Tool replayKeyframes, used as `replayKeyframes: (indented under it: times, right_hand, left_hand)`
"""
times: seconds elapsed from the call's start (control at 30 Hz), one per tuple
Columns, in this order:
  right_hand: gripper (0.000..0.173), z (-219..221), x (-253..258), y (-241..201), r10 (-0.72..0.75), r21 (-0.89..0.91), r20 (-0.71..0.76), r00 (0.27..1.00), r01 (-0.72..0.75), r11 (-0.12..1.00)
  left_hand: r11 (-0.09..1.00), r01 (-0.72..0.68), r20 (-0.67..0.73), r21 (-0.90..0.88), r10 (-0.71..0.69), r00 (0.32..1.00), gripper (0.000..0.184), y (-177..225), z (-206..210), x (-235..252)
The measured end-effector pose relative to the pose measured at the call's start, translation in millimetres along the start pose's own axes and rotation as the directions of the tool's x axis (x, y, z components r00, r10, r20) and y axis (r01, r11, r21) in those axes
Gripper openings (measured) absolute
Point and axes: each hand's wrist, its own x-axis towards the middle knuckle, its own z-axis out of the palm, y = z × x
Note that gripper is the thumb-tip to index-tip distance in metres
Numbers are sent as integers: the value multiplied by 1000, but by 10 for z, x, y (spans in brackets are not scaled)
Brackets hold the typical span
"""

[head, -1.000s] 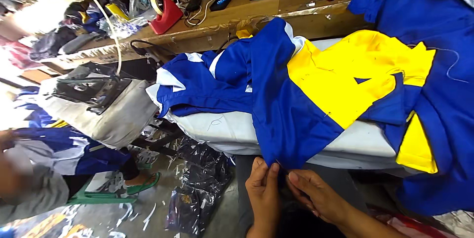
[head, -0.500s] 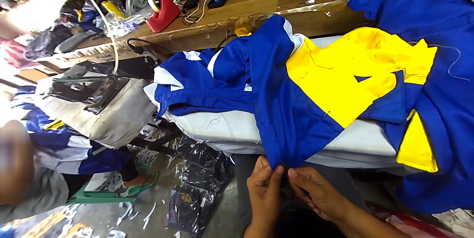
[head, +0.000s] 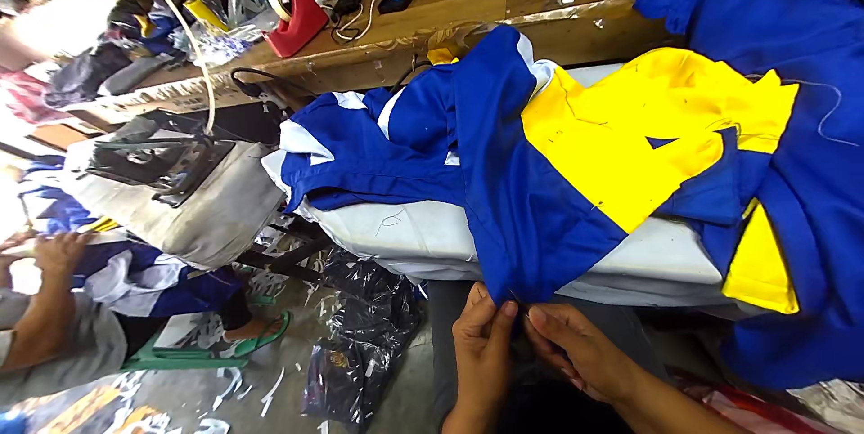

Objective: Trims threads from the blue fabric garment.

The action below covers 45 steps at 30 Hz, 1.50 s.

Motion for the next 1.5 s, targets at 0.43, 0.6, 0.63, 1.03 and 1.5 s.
replayKeyframes:
  times: [0.43,0.6,0.63,1.03,1.5]
  right_hand:
    - [42,-59,-15,-29,89,11,43,995,-90,996]
    - [48,-295,-83,-261,-92,-568,24,995,89,818]
    - [49,-282,-63,-302,-187,-674,-43,981,110,730]
    - [16,-181,354,-393,-144,-118,-104,984,132,984]
    - [15,-309,325,-509,-145,-411,3,989,133,902]
  left_hand:
    - [995,56,-33,-79,-59,998,25,-24,4,-18]
    - [973,173,-101,-150,-190,977,24,108,-73,74]
    - [966,193,-103,-171,-213,972,20,123,-76,92]
    - [925,269,73,-270,-258,963,13,188,-81,213]
    - [982,187,204,-7,-182,962,9,214,-171,351]
